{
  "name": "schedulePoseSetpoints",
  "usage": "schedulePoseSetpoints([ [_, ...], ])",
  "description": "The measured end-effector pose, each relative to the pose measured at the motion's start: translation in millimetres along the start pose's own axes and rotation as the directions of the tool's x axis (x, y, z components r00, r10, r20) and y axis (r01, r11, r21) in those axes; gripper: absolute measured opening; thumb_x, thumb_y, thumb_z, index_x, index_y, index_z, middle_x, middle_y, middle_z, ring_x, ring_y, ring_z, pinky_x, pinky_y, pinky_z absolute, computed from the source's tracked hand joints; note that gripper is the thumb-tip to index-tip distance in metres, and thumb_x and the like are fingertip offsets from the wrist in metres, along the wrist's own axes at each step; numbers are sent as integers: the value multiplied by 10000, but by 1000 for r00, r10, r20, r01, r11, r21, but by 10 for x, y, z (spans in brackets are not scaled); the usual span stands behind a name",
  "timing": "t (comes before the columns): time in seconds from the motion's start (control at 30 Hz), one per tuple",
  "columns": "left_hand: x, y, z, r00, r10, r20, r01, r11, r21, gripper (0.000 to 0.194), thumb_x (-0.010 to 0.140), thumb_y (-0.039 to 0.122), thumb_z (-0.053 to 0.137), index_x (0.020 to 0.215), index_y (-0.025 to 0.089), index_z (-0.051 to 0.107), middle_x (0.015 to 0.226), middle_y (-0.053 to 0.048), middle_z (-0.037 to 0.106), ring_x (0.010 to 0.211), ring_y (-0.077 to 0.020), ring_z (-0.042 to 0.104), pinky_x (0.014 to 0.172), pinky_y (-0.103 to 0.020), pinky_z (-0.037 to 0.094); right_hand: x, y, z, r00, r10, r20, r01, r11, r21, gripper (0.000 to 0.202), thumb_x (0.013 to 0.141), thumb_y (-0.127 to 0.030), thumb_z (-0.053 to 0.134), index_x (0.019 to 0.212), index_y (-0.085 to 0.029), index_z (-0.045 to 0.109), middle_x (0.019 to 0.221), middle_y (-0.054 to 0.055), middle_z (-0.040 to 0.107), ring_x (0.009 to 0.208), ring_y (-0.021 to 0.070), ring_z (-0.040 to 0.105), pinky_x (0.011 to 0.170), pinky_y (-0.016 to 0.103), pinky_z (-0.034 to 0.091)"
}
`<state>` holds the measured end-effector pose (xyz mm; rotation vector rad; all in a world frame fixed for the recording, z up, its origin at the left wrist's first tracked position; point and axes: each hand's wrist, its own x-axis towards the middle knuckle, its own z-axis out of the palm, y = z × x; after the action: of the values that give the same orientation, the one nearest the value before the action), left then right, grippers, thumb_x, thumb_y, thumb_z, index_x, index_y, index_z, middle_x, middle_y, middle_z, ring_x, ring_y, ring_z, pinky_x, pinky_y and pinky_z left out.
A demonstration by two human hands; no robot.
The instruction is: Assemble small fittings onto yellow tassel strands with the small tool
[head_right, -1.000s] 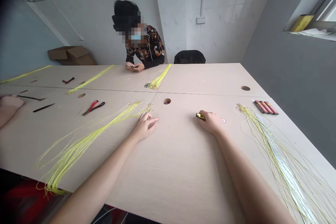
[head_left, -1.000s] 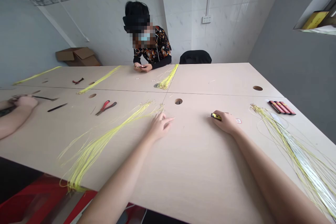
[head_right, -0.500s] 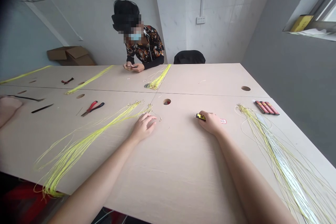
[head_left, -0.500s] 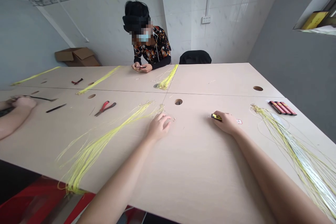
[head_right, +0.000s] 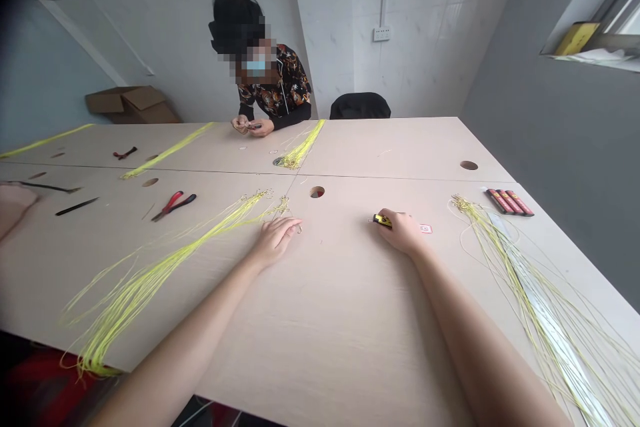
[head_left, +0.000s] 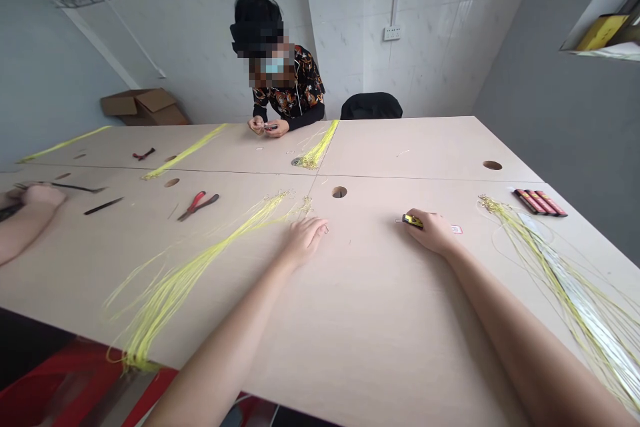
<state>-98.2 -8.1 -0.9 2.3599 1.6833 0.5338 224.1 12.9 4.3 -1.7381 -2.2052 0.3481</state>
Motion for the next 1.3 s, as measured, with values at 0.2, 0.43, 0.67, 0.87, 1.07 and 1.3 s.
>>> schedulePoseSetpoints([
  [0.2,24,-76,2,998,52,-46,-54,998,-41,362,853,110,327,1013,203,638,1024,-50,639,928,-167,581,845,-313,439,8,9,4,1000,9,14,-9,1000,0,181,798,-295,458,874,-213,601,811,55,673,712,199,568,588,241,314],
  [0.43,27,-52,-48,1000,-16,-26,14,997,-74,297,846,134,395,1021,210,624,934,-36,652,888,-170,584,798,-303,465,6,17,15,1000,-4,-1,4,1000,-4,187,801,-317,457,868,-217,600,793,53,670,705,200,569,590,241,315],
  [0.67,43,-28,-39,998,-53,19,54,998,-22,317,847,94,400,1072,204,596,963,-32,664,885,-164,607,791,-294,463,2,10,10,1000,24,8,-24,1000,-1,195,803,-331,453,869,-218,597,765,50,658,675,194,553,572,241,306],
  [0.87,39,-2,-51,1000,-7,23,6,999,53,310,856,83,391,1045,204,605,946,-44,664,952,-190,575,804,-312,453,-3,14,14,1000,13,3,-13,1000,-2,188,796,-317,458,862,-216,602,759,49,658,665,190,552,570,241,304],
  [1.07,10,-12,-95,1000,-11,-21,13,995,99,140,866,176,472,877,205,609,903,-33,642,905,-187,557,779,-301,435,3,10,10,1000,14,12,-14,1000,-1,181,790,-296,459,867,-214,601,777,51,663,684,195,558,572,242,307],
  [1.3,-27,-20,-115,999,0,50,-3,998,59,161,894,193,416,861,204,574,934,-24,589,866,-159,540,737,-274,415,4,11,15,1000,9,5,-9,1000,5,198,808,-333,451,866,-217,600,768,54,661,683,196,562,577,241,313],
])
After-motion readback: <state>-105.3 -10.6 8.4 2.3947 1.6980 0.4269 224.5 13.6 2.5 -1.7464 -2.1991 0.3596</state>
